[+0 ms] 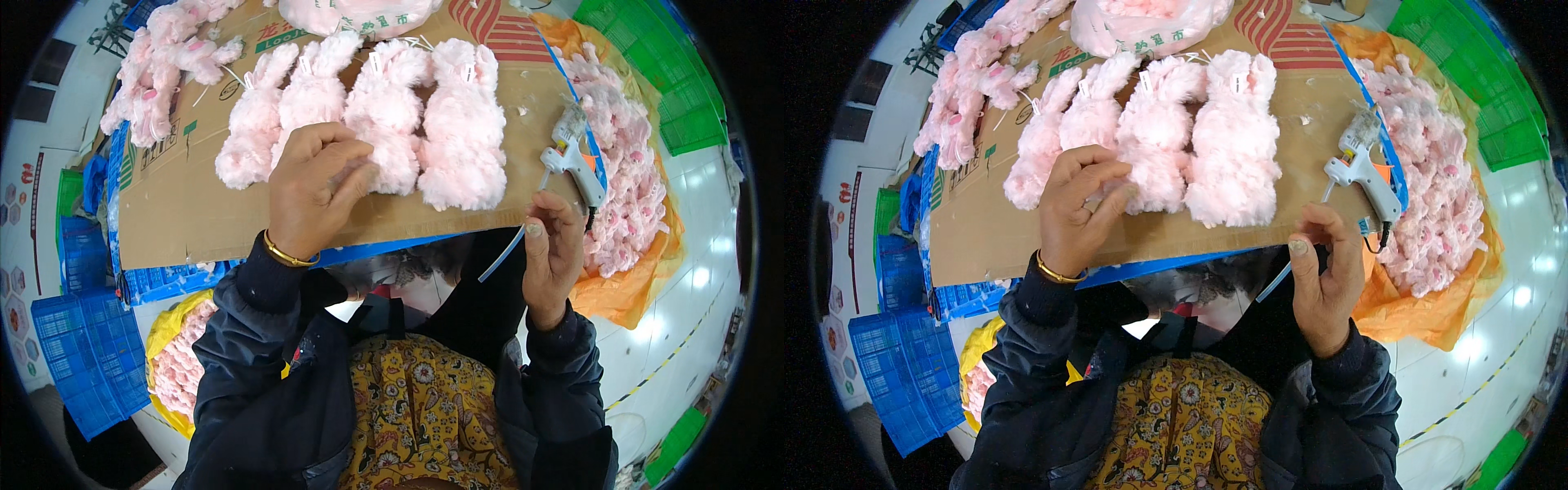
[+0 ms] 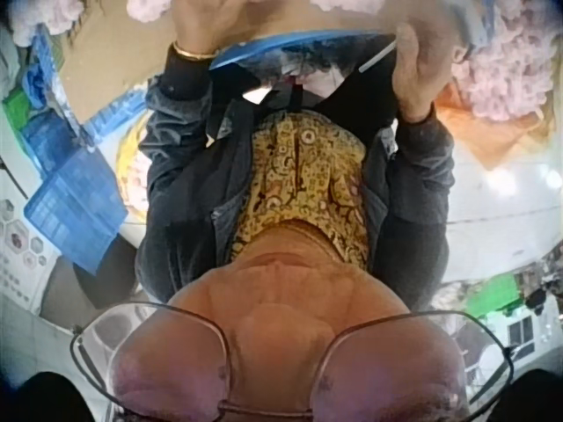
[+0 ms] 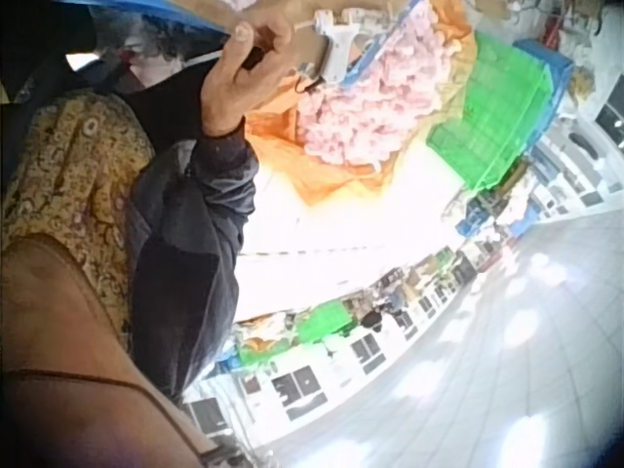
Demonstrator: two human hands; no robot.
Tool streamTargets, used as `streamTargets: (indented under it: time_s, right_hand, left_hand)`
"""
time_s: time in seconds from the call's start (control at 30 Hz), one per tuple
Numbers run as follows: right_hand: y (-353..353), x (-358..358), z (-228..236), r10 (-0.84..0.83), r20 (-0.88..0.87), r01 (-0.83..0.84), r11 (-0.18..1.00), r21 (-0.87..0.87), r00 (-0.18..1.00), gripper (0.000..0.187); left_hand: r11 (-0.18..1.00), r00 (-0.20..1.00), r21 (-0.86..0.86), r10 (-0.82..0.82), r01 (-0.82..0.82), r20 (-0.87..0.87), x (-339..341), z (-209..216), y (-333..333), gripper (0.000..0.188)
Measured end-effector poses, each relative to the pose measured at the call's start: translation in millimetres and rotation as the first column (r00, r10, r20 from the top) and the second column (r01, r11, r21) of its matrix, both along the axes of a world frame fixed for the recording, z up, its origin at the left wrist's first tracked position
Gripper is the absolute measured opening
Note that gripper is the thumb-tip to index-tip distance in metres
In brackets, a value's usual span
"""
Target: The person assembles pink cotton candy bunnies by hand, using a hot glue gun to attach parts and secure them on a cardboard work surface. They repeatedly pick up bunny parts, apply glue, and press them together, then place finished units aside.
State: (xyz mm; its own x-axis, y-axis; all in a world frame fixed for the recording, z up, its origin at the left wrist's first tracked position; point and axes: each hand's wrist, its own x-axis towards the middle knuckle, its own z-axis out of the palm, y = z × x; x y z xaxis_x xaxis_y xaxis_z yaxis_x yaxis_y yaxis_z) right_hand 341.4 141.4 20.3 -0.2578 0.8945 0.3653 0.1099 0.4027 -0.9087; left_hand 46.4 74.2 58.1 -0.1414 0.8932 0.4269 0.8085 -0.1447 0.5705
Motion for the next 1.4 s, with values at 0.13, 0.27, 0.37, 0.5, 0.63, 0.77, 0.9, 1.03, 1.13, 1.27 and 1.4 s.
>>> streamTargets:
  time_s: [0.13, 0.27, 0.37, 0.5, 0.63, 0.77, 0.9, 1.03, 1.13, 1.27, 1.4]
  right_hand:
    - [0, 5, -4, -0.016, -0.022, 0.016, 1.000, -0.021, 1.000, 0.030]
    - [0, 8, -6, -0.024, -0.002, 0.024, 1.000, -0.021, 1.000, 0.030]
    - [0, 9, -7, -0.038, -0.024, 0.037, 0.999, -0.039, 0.999, 0.029]
    - [0, 11, -7, -0.044, -0.034, 0.042, 0.998, -0.037, 0.998, 0.029]
    - [5, 18, -4, -0.153, 0.091, 0.146, 0.986, 0.078, 0.984, 0.026]
    - [55, 40, -4, -0.410, 0.371, 0.242, 0.873, 0.423, 0.833, 0.035]
    - [94, 60, -4, -0.291, 0.614, 0.043, 0.922, 0.386, 0.733, 0.045]
    - [111, 62, -5, -0.310, 0.671, -0.042, 0.890, 0.453, 0.674, 0.047]
    - [120, 66, -2, -0.250, 0.691, -0.088, 0.906, 0.414, 0.678, 0.046]
    - [115, 77, -8, -0.145, 0.463, 0.067, 0.981, 0.180, 0.875, 0.046]
    - [77, 73, 5, -0.153, -0.438, -0.026, 0.927, -0.375, 0.886, 0.056]
  left_hand:
    - [0.999, 1.000, 0.034, 0.017, -0.017, -0.007, -1, -1, 4, 0.019]
    - [0.997, 0.998, 0.061, 0.051, -0.049, -0.033, 2, 6, 5, 0.015]
    - [0.995, 0.997, 0.066, 0.078, -0.080, 0.022, 2, 8, 5, 0.014]
    - [0.997, 0.999, 0.071, 0.043, -0.044, 0.015, 7, 13, 7, 0.014]
    - [0.999, 0.998, 0.045, -0.006, 0.009, -0.067, 12, 8, 9, 0.015]
    - [1.000, 0.999, 0.012, 0.026, -0.025, -0.042, 10, 8, 8, 0.014]
    - [0.998, 0.998, -0.015, 0.055, -0.055, -0.039, 12, 11, 9, 0.016]
    - [0.999, 0.999, -0.041, 0.035, -0.034, 0.037, 18, 17, 8, 0.017]
    - [0.999, 0.999, -0.026, -0.026, 0.026, -0.022, 13, 16, 11, 0.017]
    - [1.000, 0.998, -0.012, -0.018, 0.017, -0.058, 8, 11, 10, 0.016]
    - [0.998, 1.000, -0.055, 0.019, -0.018, 0.014, 12, 14, 10, 0.016]
